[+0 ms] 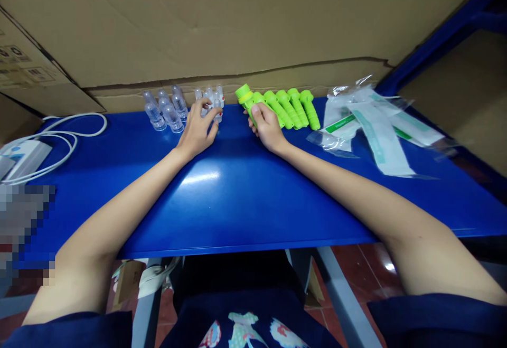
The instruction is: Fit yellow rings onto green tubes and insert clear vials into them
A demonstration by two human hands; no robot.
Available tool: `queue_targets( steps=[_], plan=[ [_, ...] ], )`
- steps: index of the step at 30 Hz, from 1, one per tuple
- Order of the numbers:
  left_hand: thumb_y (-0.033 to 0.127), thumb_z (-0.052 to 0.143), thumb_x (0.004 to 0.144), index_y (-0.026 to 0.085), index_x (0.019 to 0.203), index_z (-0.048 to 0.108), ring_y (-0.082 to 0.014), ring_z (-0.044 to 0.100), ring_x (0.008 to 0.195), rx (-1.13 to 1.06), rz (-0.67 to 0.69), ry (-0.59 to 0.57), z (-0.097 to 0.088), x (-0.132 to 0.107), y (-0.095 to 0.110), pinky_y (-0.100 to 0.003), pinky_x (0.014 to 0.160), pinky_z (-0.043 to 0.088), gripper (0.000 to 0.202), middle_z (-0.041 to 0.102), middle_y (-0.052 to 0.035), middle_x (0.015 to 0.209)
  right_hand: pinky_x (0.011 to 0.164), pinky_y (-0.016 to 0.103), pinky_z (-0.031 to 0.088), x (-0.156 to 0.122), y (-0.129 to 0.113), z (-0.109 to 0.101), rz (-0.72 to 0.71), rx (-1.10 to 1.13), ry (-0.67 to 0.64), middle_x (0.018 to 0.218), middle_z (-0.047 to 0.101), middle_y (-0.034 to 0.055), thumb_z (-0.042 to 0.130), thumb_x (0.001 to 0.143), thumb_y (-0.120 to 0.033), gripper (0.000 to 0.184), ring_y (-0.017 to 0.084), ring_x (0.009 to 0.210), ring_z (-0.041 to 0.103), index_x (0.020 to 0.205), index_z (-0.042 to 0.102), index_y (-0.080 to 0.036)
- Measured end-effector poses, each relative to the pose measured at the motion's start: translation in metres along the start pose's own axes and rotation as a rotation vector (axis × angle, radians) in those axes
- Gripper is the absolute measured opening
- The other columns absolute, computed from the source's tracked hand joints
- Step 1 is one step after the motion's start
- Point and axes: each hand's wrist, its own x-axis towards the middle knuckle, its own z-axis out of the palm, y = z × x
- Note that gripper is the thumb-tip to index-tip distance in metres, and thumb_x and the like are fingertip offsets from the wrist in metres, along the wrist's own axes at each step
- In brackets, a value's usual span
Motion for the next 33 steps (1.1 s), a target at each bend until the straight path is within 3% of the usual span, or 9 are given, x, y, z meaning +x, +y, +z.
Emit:
queue_targets(
  steps=[5, 11, 16, 19, 26, 33],
  plan=[
    [0.038, 0.046, 0.106, 0.029, 0.152, 0.055, -0.0324, 0.053, 0.14, -0.022, -0.015, -0.089, 0.001, 0.0, -0.002, -0.059, 0.123, 0.041, 0.048, 0.046, -0.0152, 0.16, 0.051, 0.029, 0.042, -0.001, 0.0, 0.0, -0.001, -0.024, 0.012, 0.072, 0.056, 0.0009, 0.039, 0.088, -0.095, 0.074, 0.013, 0.061, 0.05, 0.088, 0.058, -0.023],
    [0.037, 0.044, 0.107, 0.03, 0.157, 0.053, -0.0327, 0.049, 0.147, -0.055, -0.054, -0.196, 0.0, 0.001, -0.004, -0.06, 0.126, 0.037, 0.051, 0.044, -0.0137, 0.166, 0.054, 0.028, 0.045, -0.001, 0.0, -0.001, -0.005, -0.023, -0.004, 0.073, 0.058, 0.0016, 0.041, 0.09, -0.092, 0.073, 0.014, 0.063, 0.052, 0.091, 0.061, -0.022],
    [0.035, 0.045, 0.106, 0.021, 0.157, 0.054, -0.0331, 0.053, 0.144, -0.035, -0.122, -0.257, -0.006, 0.004, 0.005, -0.056, 0.124, 0.042, 0.054, 0.058, -0.0172, 0.15, 0.051, 0.028, 0.041, -0.002, -0.004, -0.001, 0.019, -0.025, -0.016, 0.072, 0.056, 0.0, 0.041, 0.089, -0.093, 0.073, 0.012, 0.058, 0.047, 0.092, 0.059, -0.022],
    [0.032, 0.049, 0.103, 0.022, 0.154, 0.057, -0.0348, 0.058, 0.136, -0.006, -0.154, -0.279, -0.01, 0.005, 0.01, -0.058, 0.118, 0.046, 0.052, 0.063, -0.0166, 0.14, 0.051, 0.028, 0.04, -0.003, -0.007, 0.0, 0.032, -0.01, -0.014, 0.071, 0.055, -0.0007, 0.041, 0.086, -0.097, 0.076, 0.012, 0.056, 0.045, 0.092, 0.059, -0.023],
    [0.024, 0.055, 0.097, 0.02, 0.14, 0.061, -0.0347, 0.062, 0.126, -0.021, -0.125, -0.217, -0.008, 0.003, 0.009, -0.055, 0.11, 0.051, 0.044, 0.066, -0.0161, 0.129, 0.05, 0.029, 0.04, -0.003, -0.011, 0.001, 0.037, -0.022, -0.014, 0.069, 0.054, -0.0006, 0.039, 0.083, -0.1, 0.078, 0.012, 0.055, 0.043, 0.089, 0.059, -0.024],
    [0.03, 0.065, 0.095, 0.021, 0.121, 0.064, -0.0245, 0.067, 0.096, -0.176, -0.134, -0.195, -0.009, 0.003, 0.007, -0.046, 0.098, 0.057, 0.028, 0.066, -0.0102, 0.109, 0.051, 0.028, 0.04, -0.003, -0.012, 0.002, 0.015, 0.008, -0.015, 0.067, 0.052, -0.0016, 0.044, 0.084, -0.097, 0.076, 0.011, 0.055, 0.046, 0.085, 0.058, -0.022]
  ],
)
